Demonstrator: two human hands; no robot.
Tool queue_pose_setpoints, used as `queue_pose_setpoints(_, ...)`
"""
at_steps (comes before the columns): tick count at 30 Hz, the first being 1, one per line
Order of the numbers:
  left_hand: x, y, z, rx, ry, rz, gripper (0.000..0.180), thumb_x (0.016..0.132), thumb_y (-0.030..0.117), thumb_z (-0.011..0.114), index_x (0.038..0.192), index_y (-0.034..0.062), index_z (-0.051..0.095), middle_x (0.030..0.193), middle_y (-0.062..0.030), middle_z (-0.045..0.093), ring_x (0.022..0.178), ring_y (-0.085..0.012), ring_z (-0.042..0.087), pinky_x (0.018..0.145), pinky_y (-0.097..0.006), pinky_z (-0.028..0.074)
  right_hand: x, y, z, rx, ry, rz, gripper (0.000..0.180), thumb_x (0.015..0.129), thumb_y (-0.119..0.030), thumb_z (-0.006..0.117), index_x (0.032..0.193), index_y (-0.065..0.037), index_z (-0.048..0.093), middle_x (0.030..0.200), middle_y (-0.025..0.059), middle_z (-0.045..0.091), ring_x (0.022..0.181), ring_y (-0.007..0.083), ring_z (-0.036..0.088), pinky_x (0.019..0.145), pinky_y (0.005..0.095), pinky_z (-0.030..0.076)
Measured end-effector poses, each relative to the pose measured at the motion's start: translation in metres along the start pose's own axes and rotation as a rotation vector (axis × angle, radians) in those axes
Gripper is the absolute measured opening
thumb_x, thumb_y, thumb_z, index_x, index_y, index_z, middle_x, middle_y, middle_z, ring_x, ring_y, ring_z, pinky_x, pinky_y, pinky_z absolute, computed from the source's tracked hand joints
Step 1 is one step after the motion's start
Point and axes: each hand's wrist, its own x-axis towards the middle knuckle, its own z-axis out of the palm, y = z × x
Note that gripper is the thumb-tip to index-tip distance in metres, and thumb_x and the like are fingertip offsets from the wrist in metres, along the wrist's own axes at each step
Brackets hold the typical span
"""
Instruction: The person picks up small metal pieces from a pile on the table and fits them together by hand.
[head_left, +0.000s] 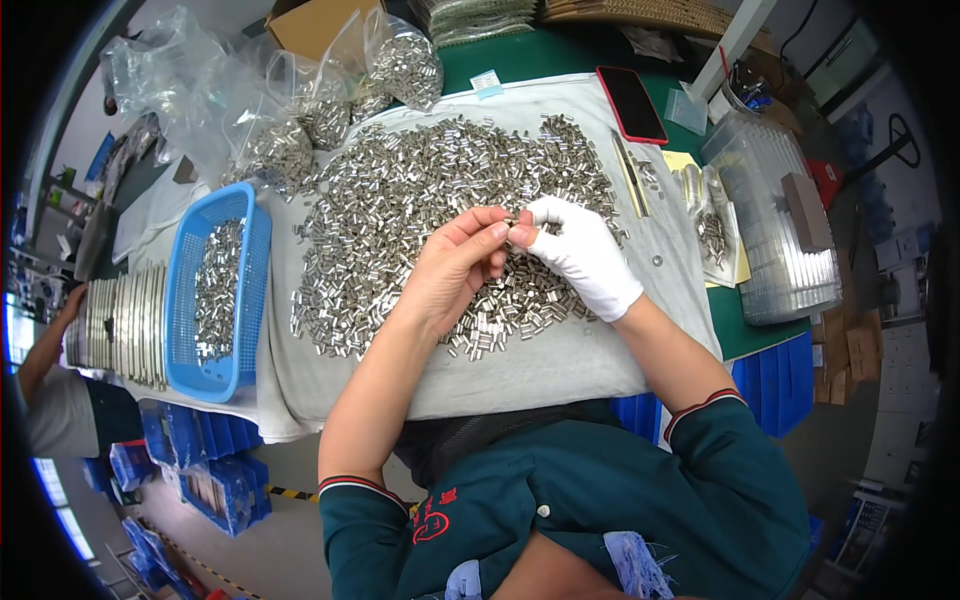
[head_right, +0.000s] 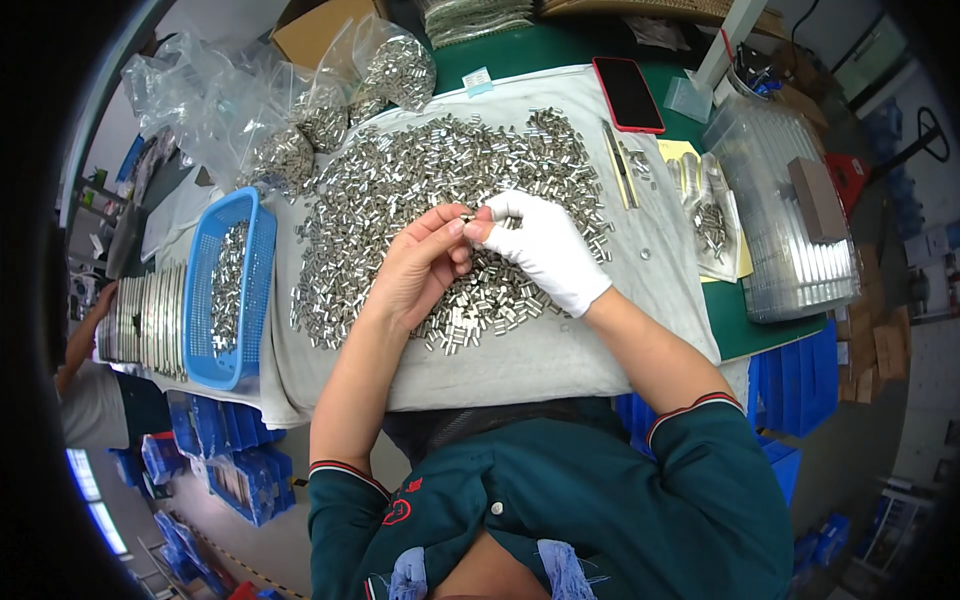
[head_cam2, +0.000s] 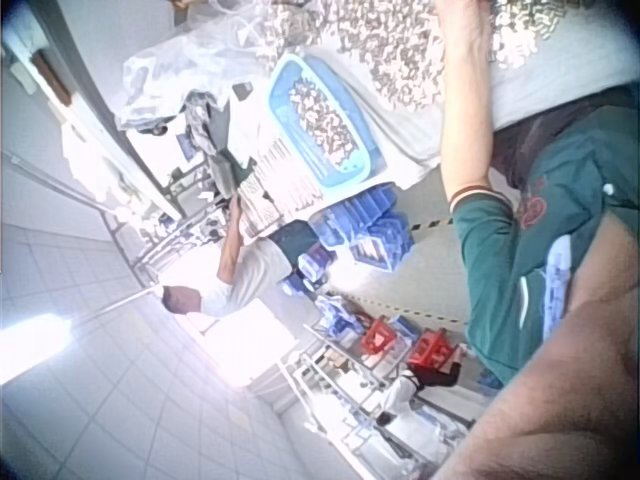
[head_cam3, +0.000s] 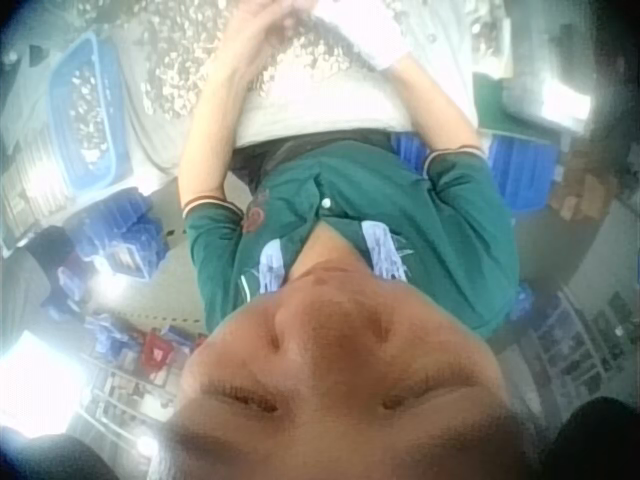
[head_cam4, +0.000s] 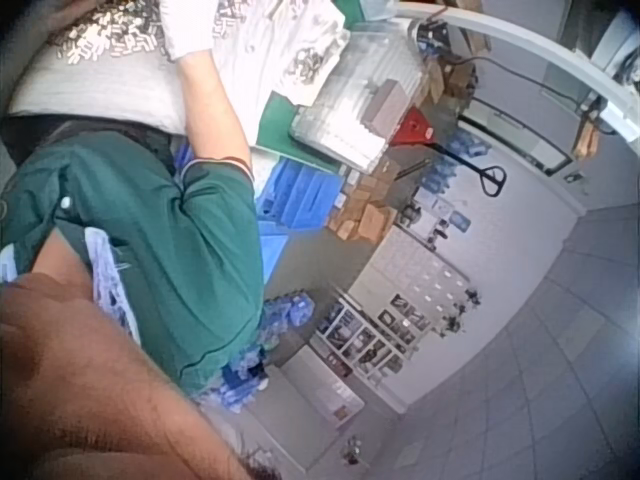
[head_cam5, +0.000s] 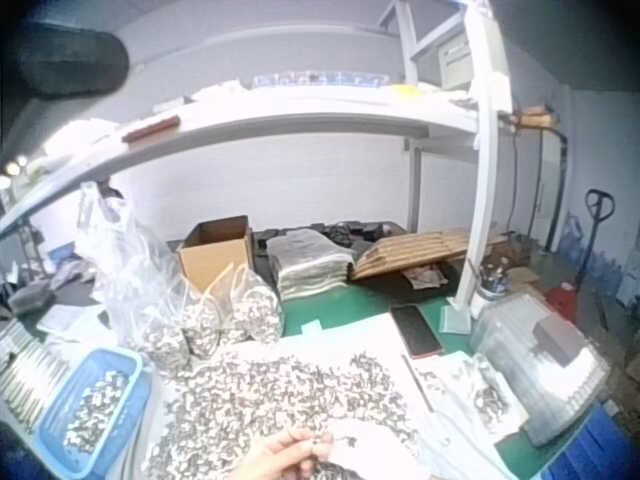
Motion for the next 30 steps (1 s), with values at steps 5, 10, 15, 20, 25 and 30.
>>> queue_pose_setpoints(5,-0.0011,-0.0004,0.0014,-0.062,-0.018,-0.029,0.013,0.084,0.012,0.056,0.094,0.006,0.054,0.071,0.0029,0.052,0.061,-0.0046,0.047,0.055,-0.018,0.039,0.0002,-0.0001,-0.0012,0.122,-0.044,0.074,0.017,0.077,-0.018,0.064,0.081,-0.001,0.06,0.077,0.0,0.056,0.074,0.006,0.048,0.067,0.021,0.04)
queue_pose_setpoints(10,-0.0002,0.0006,0.0008,0.129,0.022,0.109,0.013,0.083,0.01,0.058,0.093,0.0053,0.053,0.074,0.0024,0.053,0.063,-0.0039,0.047,0.057,-0.017,0.038,0.0003,-0.0003,-0.0009,0.11,-0.039,0.062,0.018,0.077,-0.018,0.064,0.083,-0.001,0.061,0.077,0.0004,0.057,0.075,0.0058,0.049,0.068,0.0211,0.04)
queue_pose_setpoints(15,-0.0017,0.0025,0.0037,0.246,0.036,0.235,0.015,0.081,0.007,0.059,0.093,0.0039,0.053,0.081,0.0014,0.055,0.071,-0.0035,0.05,0.065,-0.017,0.04,-0.0009,-0.0056,-0.001,0.137,-0.052,0.125,0.02,0.077,-0.019,0.065,0.086,-0.001,0.061,0.078,0.0007,0.058,0.076,0.0057,0.05,0.07,0.0208,0.04)
queue_pose_setpoints(20,-0.0027,0.0018,0.0042,0.314,0.041,0.298,0.015,0.08,0.005,0.06,0.094,0.003,0.052,0.083,0.0007,0.055,0.075,-0.0042,0.051,0.07,-0.018,0.042,-0.0008,-0.0071,-0.0026,0.219,-0.095,0.262,0.019,0.079,-0.023,0.062,0.086,-0.006,0.061,0.068,-0.0046,0.053,0.056,0.0004,0.04,0.048,0.0157,0.031)
queue_pose_setpoints(25,-0.002,0.0008,0.0054,0.322,0.072,0.294,0.013,0.081,0.007,0.059,0.092,0.0036,0.053,0.08,0.0016,0.055,0.07,-0.0035,0.05,0.063,-0.017,0.041,0.0002,-0.0028,-0.003,0.335,-0.103,0.276,0.017,0.08,-0.024,0.061,0.085,-0.008,0.06,0.063,-0.0071,0.048,0.049,-0.0005,0.032,0.043,0.0158,0.023)
queue_pose_setpoints(30,-0.002,-0.0003,0.0032,0.291,0.069,0.24,0.014,0.082,0.01,0.059,0.093,0.0032,0.055,0.076,0.002,0.055,0.065,-0.0037,0.047,0.06,-0.017,0.039,-0.0005,0.0001,-0.0029,0.284,-0.081,0.265,0.018,0.08,-0.024,0.062,0.084,-0.006,0.061,0.067,-0.0042,0.053,0.055,0.0013,0.04,0.048,0.0166,0.031)
